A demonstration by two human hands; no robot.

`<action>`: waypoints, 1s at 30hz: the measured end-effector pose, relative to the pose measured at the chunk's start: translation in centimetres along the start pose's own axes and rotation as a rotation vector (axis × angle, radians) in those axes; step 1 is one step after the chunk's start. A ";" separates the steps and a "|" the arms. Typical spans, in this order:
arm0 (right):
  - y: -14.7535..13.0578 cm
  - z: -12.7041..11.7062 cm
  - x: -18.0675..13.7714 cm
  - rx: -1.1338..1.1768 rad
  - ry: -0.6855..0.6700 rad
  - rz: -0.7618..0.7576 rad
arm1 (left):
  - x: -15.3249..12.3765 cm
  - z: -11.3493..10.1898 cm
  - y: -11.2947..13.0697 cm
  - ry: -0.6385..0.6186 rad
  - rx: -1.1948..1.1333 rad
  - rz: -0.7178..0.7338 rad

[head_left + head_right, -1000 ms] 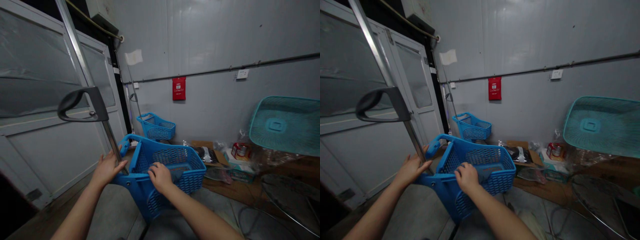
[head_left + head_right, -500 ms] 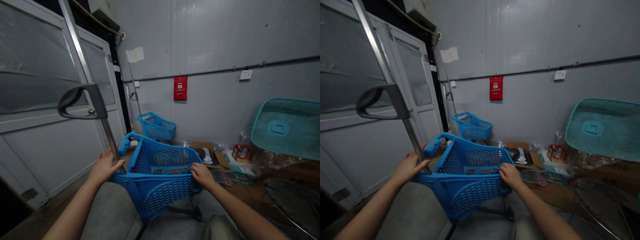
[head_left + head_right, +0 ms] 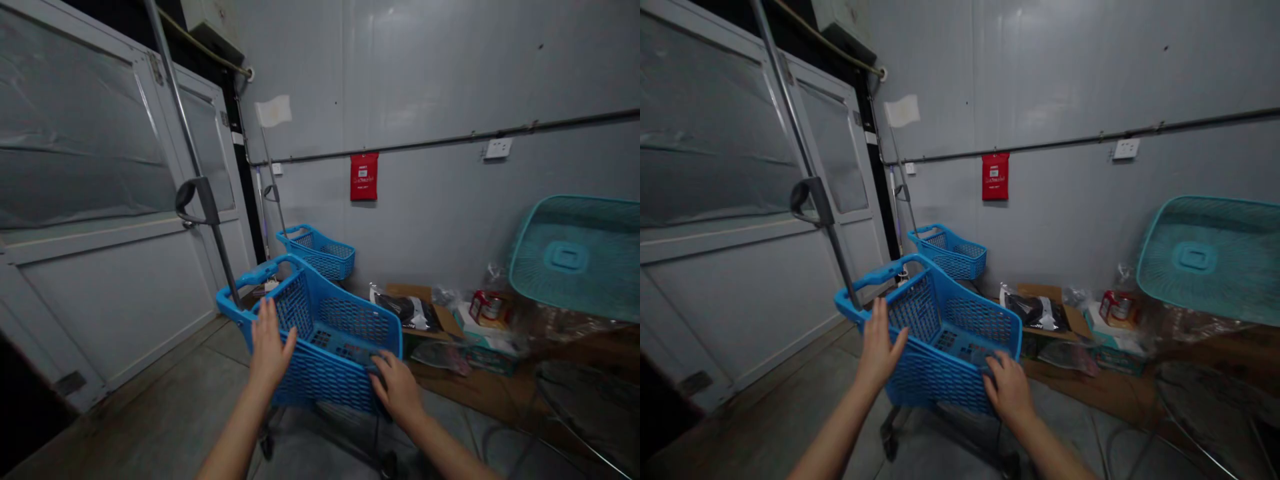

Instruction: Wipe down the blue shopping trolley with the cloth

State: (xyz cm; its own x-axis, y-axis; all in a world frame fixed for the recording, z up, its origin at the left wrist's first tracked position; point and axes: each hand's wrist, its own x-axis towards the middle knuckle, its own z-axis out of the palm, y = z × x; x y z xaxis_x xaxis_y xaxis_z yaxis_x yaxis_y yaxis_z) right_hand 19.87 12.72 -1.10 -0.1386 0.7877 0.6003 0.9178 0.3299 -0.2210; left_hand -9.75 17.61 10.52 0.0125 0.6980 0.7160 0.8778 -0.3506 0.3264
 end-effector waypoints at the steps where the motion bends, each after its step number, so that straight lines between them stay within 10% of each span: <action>1: -1.2 0.2 -0.6 0.003 -0.019 -0.032 | -0.9 1.5 1.3 -0.056 -0.042 0.021; 7: -7.5 1.0 -2.5 0.091 -0.197 -0.329 | -4.2 7.3 3.7 -0.290 0.036 -0.042; 19: 0.4 -2.2 2.6 0.152 -0.339 -0.567 | -3.9 4.2 -1.9 -0.429 0.358 0.058; 30: -5.8 -1.7 -2.7 0.214 -0.328 -0.451 | -3.2 2.6 -4.6 -0.436 0.407 0.074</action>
State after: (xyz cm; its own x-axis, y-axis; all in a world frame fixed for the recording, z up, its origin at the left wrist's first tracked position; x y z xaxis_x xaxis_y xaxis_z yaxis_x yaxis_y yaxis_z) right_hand 15.56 7.82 -0.18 -0.6359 0.6538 0.4101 0.6510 0.7398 -0.1699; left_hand -12.55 18.62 5.09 0.2006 0.9028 0.3804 0.9788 -0.2012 -0.0388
